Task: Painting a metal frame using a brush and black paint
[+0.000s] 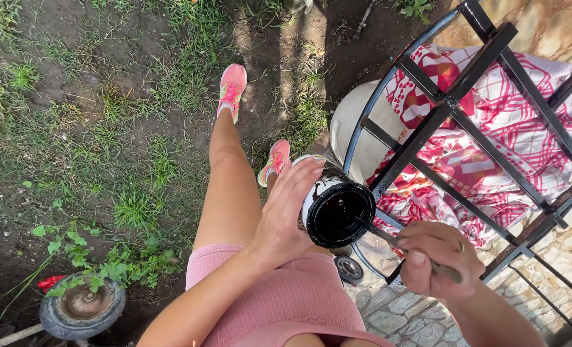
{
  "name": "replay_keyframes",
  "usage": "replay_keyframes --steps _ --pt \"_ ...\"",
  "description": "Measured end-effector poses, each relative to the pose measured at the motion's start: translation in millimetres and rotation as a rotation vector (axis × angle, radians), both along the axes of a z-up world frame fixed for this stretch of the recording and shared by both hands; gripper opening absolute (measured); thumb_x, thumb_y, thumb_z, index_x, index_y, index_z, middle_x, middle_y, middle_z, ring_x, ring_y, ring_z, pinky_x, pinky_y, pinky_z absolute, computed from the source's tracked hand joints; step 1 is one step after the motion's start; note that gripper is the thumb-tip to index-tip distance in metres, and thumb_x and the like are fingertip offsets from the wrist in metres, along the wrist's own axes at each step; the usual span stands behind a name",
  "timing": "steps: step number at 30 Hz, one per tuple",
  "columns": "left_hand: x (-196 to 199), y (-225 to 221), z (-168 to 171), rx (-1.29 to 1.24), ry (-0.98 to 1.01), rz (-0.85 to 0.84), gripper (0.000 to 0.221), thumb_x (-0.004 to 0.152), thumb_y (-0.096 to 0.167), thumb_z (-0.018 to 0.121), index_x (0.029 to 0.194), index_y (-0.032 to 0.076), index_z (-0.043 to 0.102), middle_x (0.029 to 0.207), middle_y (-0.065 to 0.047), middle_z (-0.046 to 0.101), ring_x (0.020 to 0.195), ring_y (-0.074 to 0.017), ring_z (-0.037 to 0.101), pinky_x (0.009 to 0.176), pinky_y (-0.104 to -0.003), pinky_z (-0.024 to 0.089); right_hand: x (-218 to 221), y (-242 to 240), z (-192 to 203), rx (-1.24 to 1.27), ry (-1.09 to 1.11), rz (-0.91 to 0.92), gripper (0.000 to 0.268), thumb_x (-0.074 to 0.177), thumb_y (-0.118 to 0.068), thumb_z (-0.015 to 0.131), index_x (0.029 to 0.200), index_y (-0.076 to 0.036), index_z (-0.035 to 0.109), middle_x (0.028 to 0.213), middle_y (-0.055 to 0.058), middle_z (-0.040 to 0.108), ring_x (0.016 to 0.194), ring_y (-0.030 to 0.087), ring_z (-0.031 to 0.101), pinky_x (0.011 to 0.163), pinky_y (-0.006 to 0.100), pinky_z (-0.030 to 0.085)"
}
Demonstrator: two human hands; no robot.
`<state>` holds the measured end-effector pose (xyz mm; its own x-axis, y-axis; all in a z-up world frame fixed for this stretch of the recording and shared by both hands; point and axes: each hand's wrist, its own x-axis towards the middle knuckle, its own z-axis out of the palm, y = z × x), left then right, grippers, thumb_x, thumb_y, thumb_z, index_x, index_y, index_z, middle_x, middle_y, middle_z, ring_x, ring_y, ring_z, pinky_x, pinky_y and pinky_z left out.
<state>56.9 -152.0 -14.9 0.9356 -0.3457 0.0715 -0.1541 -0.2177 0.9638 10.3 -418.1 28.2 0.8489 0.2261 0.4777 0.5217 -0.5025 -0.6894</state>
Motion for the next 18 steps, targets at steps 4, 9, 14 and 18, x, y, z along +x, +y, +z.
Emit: replay_keyframes --steps 4,9,14,18 --pt "-0.5 0.0 -0.3 -0.003 -0.011 0.007 0.072 0.084 -0.001 0.072 0.149 -0.002 0.041 0.153 -0.020 0.051 0.148 -0.0389 0.049 0.129 -0.056 0.035 12.2 28.7 21.9 0.346 0.373 -0.475 0.023 0.108 -0.017 0.048 0.092 -0.003 0.054 0.076 0.014 0.057 0.041 0.016 0.052 0.032 0.022 0.040" --pt "-2.8 0.3 -0.2 -0.005 -0.001 -0.002 0.082 0.071 -0.011 0.063 0.149 -0.002 0.041 0.154 -0.020 0.050 0.149 -0.0388 0.048 0.130 -0.057 0.033 27.8 39.2 32.8 0.713 0.623 -0.568 0.022 0.110 -0.017 0.047 0.092 -0.005 0.050 0.074 0.015 0.056 0.041 0.016 0.044 0.036 0.023 0.033" --pt "-1.8 -4.7 -2.5 -0.015 0.010 -0.019 0.092 0.063 -0.014 0.063 0.150 -0.001 0.040 0.155 -0.019 0.049 0.150 -0.0382 0.046 0.131 -0.059 0.029 38.0 40.2 25.1 0.969 0.763 -0.491 0.023 0.110 -0.016 0.050 0.090 -0.005 0.056 0.066 0.010 0.054 0.038 0.012 0.032 0.035 0.023 0.025" --pt "9.6 -17.0 2.6 -0.096 -0.114 0.138 0.066 0.080 0.010 0.087 0.136 -0.006 0.057 0.134 -0.024 0.064 0.125 -0.0481 0.063 0.112 -0.065 0.041 34.5 16.9 15.1 0.850 0.847 -0.645 0.026 0.111 -0.022 0.046 0.092 -0.005 0.052 0.056 0.010 0.046 0.034 0.007 0.033 0.032 0.018 0.028"
